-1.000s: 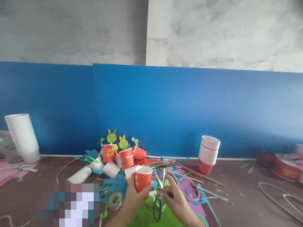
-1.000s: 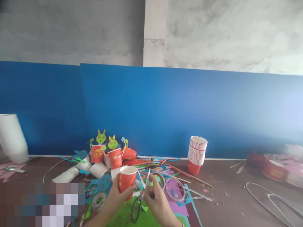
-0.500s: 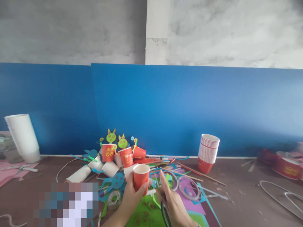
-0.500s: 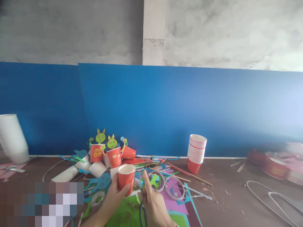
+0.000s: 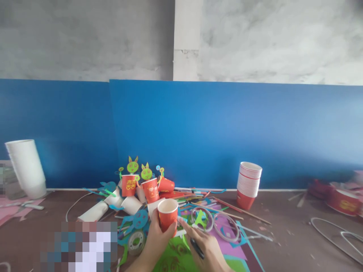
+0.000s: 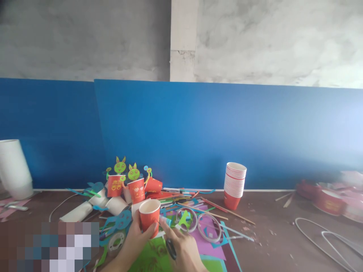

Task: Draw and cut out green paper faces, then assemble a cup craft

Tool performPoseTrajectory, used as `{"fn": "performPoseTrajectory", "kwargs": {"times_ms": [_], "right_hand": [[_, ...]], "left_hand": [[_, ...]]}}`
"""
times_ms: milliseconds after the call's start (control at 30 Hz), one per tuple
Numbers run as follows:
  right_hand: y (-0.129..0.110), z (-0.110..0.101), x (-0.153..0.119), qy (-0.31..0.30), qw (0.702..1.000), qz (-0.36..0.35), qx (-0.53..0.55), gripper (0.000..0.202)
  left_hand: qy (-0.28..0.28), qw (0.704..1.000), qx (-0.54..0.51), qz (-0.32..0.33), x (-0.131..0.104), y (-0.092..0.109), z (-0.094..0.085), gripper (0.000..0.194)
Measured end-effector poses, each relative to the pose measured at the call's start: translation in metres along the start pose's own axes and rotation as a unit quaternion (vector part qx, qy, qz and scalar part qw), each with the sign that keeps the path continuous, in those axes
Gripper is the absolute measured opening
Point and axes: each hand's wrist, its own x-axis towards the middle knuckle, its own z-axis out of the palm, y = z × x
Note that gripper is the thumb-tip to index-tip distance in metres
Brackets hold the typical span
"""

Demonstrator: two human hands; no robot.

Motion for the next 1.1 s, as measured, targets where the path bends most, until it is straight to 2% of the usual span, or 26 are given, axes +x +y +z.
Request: {"fn": "performPoseTrajectory", "kwargs": {"times_ms": [233, 467, 700, 767, 900, 933, 1000, 1100], "right_hand": [[-0.004, -0.007, 0.003, -0.029, 0.999, 0.016, -0.038, 0.057], [-0.016, -0.024, 0.009, -0.085, 0.982, 0.033, -0.165, 0.074], [-0.02, -0.037, 0.015, -0.068, 0.99, 0.043, -0.12, 0.048], [-0.02, -0.04, 0.016, -0.071, 0.989, 0.039, -0.125, 0.047], [-0.021, -0.046, 0.016, -0.072, 0.986, 0.021, -0.147, 0.05], [-0.021, -0.047, 0.016, -0.073, 0.986, 0.018, -0.151, 0.049], [-0.022, -0.05, 0.016, -0.073, 0.985, 0.018, -0.157, 0.046], [-0.024, -0.052, 0.016, -0.081, 0.981, 0.018, -0.173, 0.048]], "left_hand": [[-0.006, 1.0, 0.007, 0.022, 0.004, -0.009, 0.001, 0.048], [-0.004, 0.999, 0.034, 0.03, 0.003, -0.012, 0.005, 0.041], [-0.039, 0.999, 0.019, 0.027, 0.0, -0.006, 0.002, 0.04], [-0.043, 0.999, 0.005, 0.033, -0.001, -0.01, 0.003, 0.043], [-0.011, 0.998, -0.006, 0.058, -0.005, -0.016, 0.004, 0.071], [-0.007, 0.998, -0.003, 0.06, -0.005, -0.016, 0.004, 0.073], [-0.011, 0.998, 0.014, 0.058, -0.006, -0.013, 0.002, 0.061], [-0.029, 0.994, 0.062, 0.081, -0.003, -0.005, -0.002, 0.026]]}}
